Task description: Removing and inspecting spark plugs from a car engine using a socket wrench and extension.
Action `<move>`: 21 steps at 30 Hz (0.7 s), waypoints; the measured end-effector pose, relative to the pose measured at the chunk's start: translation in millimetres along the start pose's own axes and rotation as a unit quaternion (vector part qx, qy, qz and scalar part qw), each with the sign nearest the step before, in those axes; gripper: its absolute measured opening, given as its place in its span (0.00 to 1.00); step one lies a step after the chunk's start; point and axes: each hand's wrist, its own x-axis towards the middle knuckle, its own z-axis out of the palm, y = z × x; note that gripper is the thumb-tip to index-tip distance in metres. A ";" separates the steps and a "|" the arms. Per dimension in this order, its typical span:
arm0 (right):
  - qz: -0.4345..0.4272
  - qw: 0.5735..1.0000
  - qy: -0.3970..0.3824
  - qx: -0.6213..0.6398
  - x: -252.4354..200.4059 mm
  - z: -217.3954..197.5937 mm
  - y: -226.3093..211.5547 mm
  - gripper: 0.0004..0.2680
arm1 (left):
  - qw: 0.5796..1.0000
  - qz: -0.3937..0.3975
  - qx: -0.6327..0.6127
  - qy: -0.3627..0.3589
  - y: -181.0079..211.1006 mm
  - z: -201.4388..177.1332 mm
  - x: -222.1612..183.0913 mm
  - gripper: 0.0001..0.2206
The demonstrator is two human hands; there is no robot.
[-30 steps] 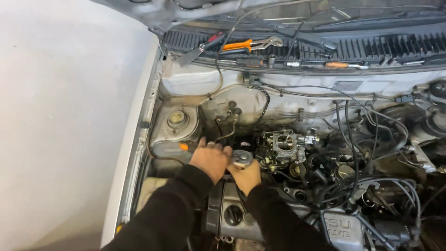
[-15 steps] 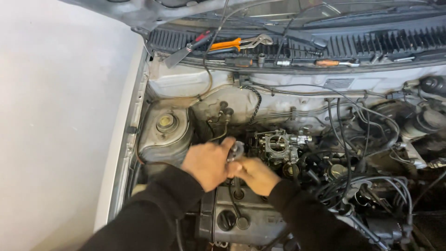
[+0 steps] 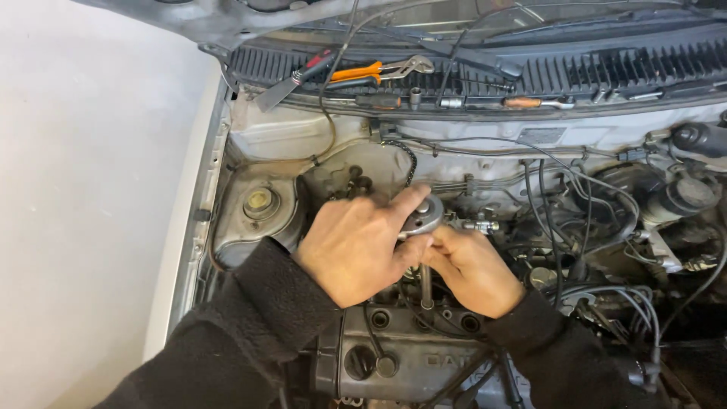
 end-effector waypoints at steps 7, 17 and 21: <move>-0.012 0.999 0.006 0.035 -8.0 10.3 16.7 0.05 | 0.999 0.036 -0.021 0.022 -8.3 17.1 -3.4 0.28; 0.029 0.999 0.035 0.019 -21.2 15.7 5.5 0.06 | 0.996 0.038 -0.040 -0.069 -3.2 -0.2 4.2 0.26; 0.034 0.998 0.035 0.038 -22.1 15.3 3.3 0.07 | 0.994 0.032 -0.023 -0.099 0.8 -4.9 7.0 0.26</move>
